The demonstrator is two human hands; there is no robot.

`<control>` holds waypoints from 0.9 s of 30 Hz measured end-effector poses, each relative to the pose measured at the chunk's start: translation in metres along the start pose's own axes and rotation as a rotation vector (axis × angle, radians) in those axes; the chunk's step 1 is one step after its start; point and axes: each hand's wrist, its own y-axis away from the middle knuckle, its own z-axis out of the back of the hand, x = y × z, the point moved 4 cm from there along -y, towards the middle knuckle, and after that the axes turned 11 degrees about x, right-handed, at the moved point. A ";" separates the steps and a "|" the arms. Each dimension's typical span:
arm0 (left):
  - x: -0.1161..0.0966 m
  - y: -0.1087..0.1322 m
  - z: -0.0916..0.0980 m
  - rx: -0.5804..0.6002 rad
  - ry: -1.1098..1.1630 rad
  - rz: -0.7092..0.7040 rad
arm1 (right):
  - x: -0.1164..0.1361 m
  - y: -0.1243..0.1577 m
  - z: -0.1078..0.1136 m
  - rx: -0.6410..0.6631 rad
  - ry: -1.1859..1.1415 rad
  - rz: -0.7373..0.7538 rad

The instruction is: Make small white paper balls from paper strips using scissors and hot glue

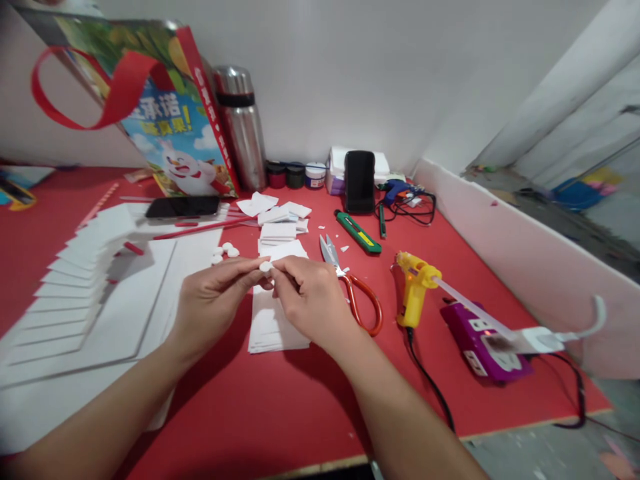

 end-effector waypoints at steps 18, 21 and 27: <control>0.002 -0.001 -0.004 0.012 0.140 0.091 | 0.000 0.000 -0.004 -0.086 0.144 -0.023; 0.000 0.002 -0.005 -0.065 0.000 0.024 | 0.005 0.003 -0.007 -0.132 0.224 0.049; -0.006 0.008 -0.010 -0.103 -0.306 -0.169 | 0.006 0.004 -0.012 -0.133 0.253 0.100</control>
